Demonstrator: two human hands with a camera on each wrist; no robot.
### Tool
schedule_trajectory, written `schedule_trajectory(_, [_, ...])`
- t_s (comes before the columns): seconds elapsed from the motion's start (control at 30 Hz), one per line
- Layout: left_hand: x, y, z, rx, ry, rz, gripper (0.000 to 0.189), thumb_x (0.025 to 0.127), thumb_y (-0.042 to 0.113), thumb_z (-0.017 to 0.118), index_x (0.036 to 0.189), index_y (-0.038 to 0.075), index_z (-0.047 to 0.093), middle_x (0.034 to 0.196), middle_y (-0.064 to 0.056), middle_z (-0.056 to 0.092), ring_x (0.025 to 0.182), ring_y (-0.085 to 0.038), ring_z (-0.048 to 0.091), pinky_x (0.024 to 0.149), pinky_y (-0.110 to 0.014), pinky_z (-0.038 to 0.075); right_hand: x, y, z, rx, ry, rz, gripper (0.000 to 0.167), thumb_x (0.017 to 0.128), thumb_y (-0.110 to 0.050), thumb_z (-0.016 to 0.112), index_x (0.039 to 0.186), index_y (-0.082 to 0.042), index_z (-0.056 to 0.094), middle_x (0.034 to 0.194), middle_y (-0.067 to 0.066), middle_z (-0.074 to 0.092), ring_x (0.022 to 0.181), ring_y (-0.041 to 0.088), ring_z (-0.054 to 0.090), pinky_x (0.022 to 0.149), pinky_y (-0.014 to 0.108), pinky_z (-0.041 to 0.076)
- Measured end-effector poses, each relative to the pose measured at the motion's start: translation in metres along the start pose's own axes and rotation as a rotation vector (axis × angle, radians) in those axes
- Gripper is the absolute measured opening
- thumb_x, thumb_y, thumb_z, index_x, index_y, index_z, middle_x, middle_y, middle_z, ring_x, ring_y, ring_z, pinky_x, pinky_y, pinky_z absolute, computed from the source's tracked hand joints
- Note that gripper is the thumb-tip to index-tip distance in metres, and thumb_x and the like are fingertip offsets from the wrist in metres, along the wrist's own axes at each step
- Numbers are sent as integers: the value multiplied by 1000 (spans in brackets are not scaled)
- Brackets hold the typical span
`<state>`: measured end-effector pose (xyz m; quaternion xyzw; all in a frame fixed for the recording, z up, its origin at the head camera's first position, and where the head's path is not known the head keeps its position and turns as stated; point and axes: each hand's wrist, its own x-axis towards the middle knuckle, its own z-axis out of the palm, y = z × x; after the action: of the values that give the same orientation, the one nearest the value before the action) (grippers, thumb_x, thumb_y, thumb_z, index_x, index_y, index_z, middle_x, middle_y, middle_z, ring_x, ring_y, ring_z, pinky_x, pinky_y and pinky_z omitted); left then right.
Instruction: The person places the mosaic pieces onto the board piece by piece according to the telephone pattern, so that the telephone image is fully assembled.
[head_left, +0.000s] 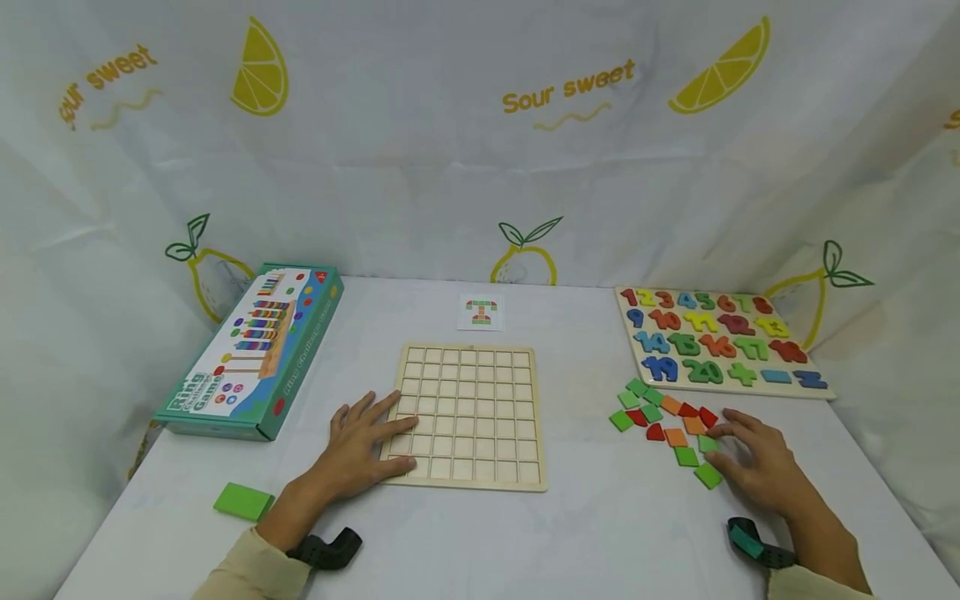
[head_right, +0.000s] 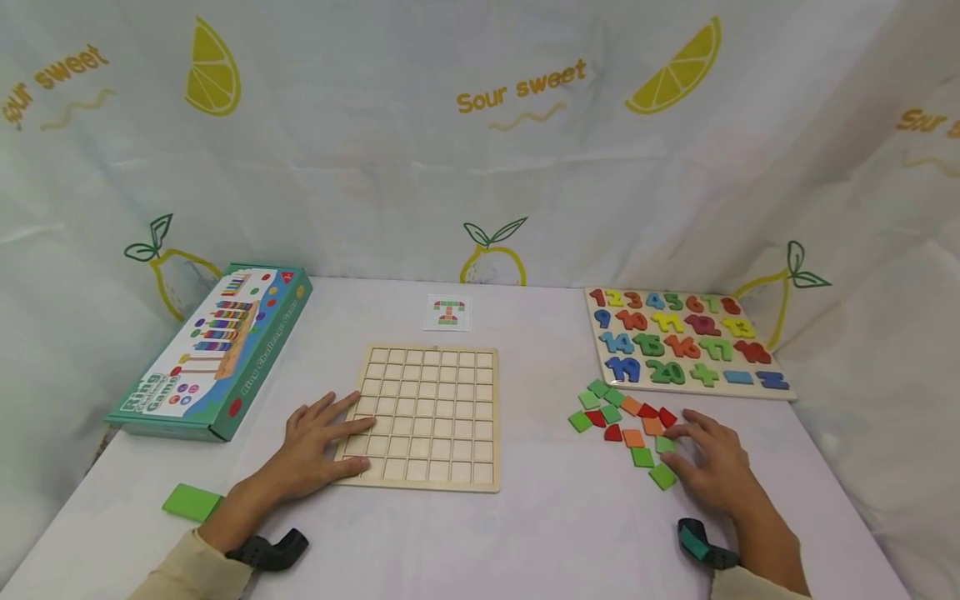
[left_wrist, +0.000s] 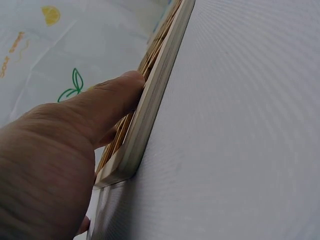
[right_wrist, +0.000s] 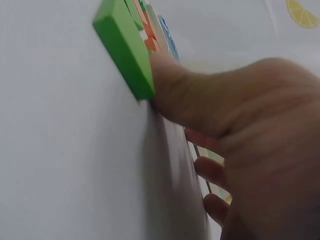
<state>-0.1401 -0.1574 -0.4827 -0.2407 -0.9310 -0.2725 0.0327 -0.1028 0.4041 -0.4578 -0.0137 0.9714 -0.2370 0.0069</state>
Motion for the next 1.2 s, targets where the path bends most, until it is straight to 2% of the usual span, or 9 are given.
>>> schedule_trajectory(0.13, [0, -1, 1, 4, 7, 9, 60, 78, 56, 72, 127, 20, 67, 151, -10, 37, 137, -47, 22, 99, -69, 7, 0, -3, 4, -8, 40, -19, 30, 84, -14, 74, 106, 0, 59, 138, 37, 32, 125, 61, 19, 93, 78, 10])
schedule_trajectory(0.3, [1, -3, 1, 3, 19, 17, 61, 78, 55, 73, 127, 20, 66, 151, -10, 37, 136, -46, 22, 99, -69, 7, 1, -4, 1, -19, 43, 14, 32, 88, -15, 69, 108, 5, 54, 136, 38, 34, 126, 59, 21, 97, 75, 11])
schedule_trajectory(0.5, [1, 0, 0, -5, 13, 6, 61, 79, 56, 72, 127, 20, 66, 151, -10, 37, 137, -46, 22, 99, -70, 7, -2, -12, -8, -4, 145, 101, 36, 90, -15, 70, 114, 7, 53, 115, 32, 50, 107, 53, 42, 85, 67, 38])
schedule_trajectory(0.6, [0, 1, 0, -1, 7, -1, 61, 78, 56, 72, 127, 19, 66, 151, -10, 37, 137, -46, 22, 99, -70, 7, -5, -17, -10, -11, 233, 90, 35, 86, -11, 74, 113, 6, 57, 102, 26, 58, 95, 46, 52, 76, 41, 52])
schedule_trajectory(0.7, [0, 1, 0, -4, -4, -5, 62, 78, 56, 72, 128, 20, 66, 151, -9, 36, 137, -45, 21, 100, -69, 7, -6, -24, -11, -8, 323, 26, 31, 82, -5, 76, 108, 5, 62, 95, 21, 64, 87, 37, 57, 65, 14, 44])
schedule_trajectory(0.8, [0, 1, 0, -6, 0, 3, 61, 78, 56, 72, 128, 20, 66, 151, -9, 36, 137, -45, 22, 100, -68, 7, -4, -33, -16, 5, 395, -59, 30, 79, -1, 78, 105, 4, 65, 92, 19, 66, 83, 22, 56, 66, 2, 34])
schedule_trajectory(0.9, [-1, 1, 0, -10, 16, 16, 61, 78, 54, 73, 127, 19, 67, 150, -11, 38, 136, -47, 23, 99, -70, 8, -1, -46, -21, 27, 437, -144, 32, 77, 0, 80, 106, 3, 66, 91, 17, 67, 83, 3, 51, 72, -1, 31])
schedule_trajectory(0.97, [-1, 1, 0, -6, 22, 19, 60, 78, 54, 73, 126, 19, 67, 149, -12, 38, 135, -48, 24, 98, -70, 8, 2, -57, -25, 48, 456, -194, 32, 77, 0, 80, 106, 3, 67, 89, 15, 66, 83, -4, 48, 75, -1, 30])
schedule_trajectory(1.2, [-1, 0, -1, -11, -18, -19, 62, 78, 56, 72, 130, 21, 65, 152, -8, 34, 138, -44, 19, 101, -68, 5, 10, -90, -30, 157, 480, -291, 29, 76, 5, 79, 102, 6, 67, 88, 8, 63, 86, -3, 47, 80, 2, 33])
